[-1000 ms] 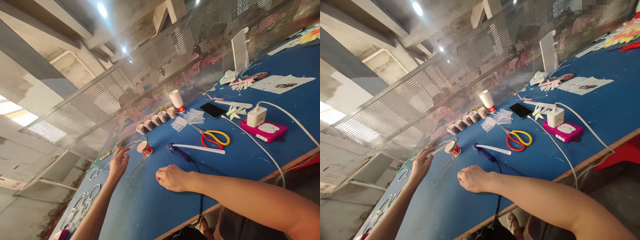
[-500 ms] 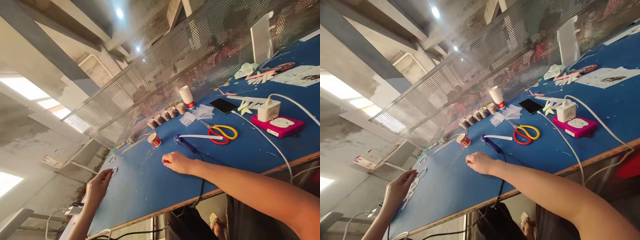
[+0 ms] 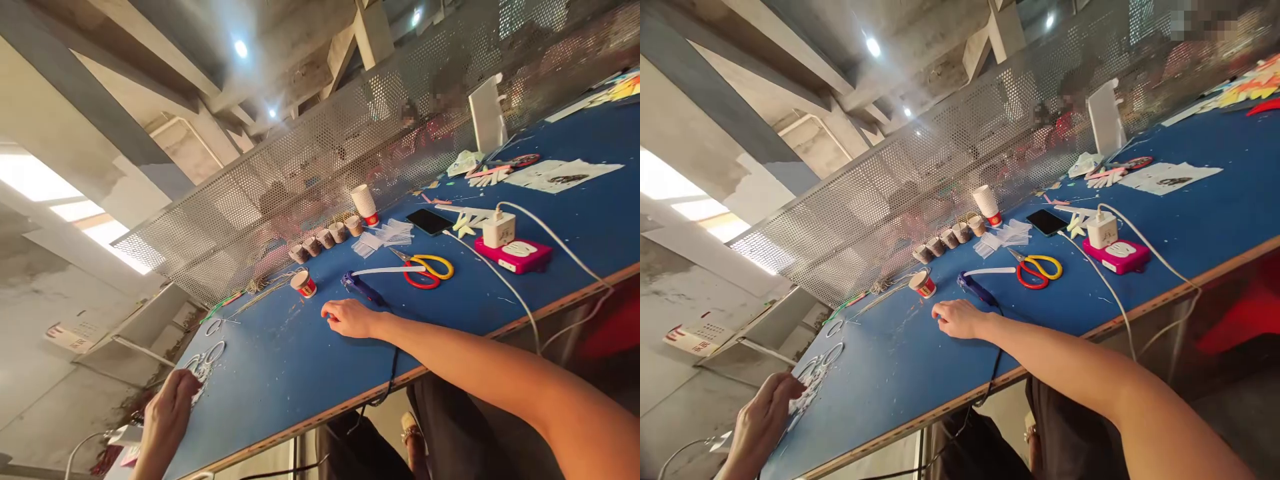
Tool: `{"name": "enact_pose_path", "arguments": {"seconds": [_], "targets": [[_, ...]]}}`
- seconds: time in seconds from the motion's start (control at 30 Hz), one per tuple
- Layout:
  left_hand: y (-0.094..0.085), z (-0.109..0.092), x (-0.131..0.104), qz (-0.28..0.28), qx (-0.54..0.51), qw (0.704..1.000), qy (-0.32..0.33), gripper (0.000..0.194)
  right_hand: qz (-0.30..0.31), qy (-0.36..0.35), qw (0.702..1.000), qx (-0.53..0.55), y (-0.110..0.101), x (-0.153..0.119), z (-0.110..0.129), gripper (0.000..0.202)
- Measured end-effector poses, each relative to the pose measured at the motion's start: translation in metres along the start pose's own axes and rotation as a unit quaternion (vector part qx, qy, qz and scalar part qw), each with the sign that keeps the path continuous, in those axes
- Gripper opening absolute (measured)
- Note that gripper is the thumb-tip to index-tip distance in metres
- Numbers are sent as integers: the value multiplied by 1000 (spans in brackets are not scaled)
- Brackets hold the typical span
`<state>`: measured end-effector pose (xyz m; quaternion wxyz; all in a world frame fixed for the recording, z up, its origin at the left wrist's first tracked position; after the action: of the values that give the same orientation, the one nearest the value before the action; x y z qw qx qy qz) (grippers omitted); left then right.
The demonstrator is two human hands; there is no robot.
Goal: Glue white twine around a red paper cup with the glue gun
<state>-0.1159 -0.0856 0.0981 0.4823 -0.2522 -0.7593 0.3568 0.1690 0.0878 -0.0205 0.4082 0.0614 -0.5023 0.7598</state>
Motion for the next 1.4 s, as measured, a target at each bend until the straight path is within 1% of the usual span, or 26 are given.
{"name": "enact_pose_path", "arguments": {"seconds": [0.07, 0.13, 0.23, 0.3, 0.43, 0.5, 0.63, 0.73, 0.8, 0.83, 0.87, 0.97, 1.07, 1.17, 1.27, 1.33, 1.4], "targets": [[2, 3, -4, 6, 10, 1000, 8, 28, 3, -7, 1000, 0, 0, 0, 1, 20], [8, 6, -6, 33, 12, 999, 11, 30, 2, -6, 1000, -1, -2, 0, 0, 21], [22, 7, -7, 75, -19, 997, 14, 26, -1, 4, 1000, -9, -4, 2, -1, 22], [33, 4, -7, 105, -47, 993, 18, 23, -2, 10, 1000, -17, -5, 3, -1, 22], [57, -11, -4, 165, -96, 982, 2, 24, -7, 6, 1000, -28, -8, 4, -2, 19], [66, -22, -3, 180, -116, 977, -4, 25, -16, 5, 999, -33, -11, 4, -1, 19], [82, -45, -4, 202, -137, 970, 3, 25, -26, -8, 998, -49, -16, 3, 0, 21], [91, -59, -6, 209, -175, 962, 25, 24, -13, -28, 998, -62, -15, 2, 4, 21], [95, -64, -7, 193, -199, 960, 43, 24, 3, -42, 997, -65, -11, 2, 10, 21], [97, -65, -8, 198, -209, 956, 54, 24, 12, -49, 997, -64, -8, 3, 14, 21], [99, -64, -8, 198, -214, 955, 51, 24, 22, -56, 996, -63, -5, 5, 18, 22], [104, -48, -5, 184, -212, 960, 18, 28, 58, -73, 994, -59, 11, 20, 35, 25], [99, -19, 1, 141, -197, 970, -28, 28, 101, -87, 989, -68, 33, 50, 59, 26], [84, 20, 12, 96, -171, 978, -73, 35, 135, -98, 983, -82, 61, 95, 90, 27], [65, 68, 24, 65, -134, 982, -114, 39, 161, -110, 977, -85, 95, 145, 123, 27], [54, 99, 31, 51, -104, 984, -137, 35, 179, -118, 974, -75, 120, 176, 144, 28], [46, 127, 35, 50, -76, 984, -154, 26, 205, -128, 969, -57, 145, 200, 163, 29]]}}
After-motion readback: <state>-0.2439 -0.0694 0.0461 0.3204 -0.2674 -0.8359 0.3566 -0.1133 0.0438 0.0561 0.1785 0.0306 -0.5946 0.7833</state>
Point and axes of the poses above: each hand's wrist, its own x-axis towards the middle knuckle, its own y-axis out of the palm, z = x × y, the point moved 4 cm from there along x, towards the middle knuckle, and after that the axes turned 5 degrees about -y, right-handed, at the moved point
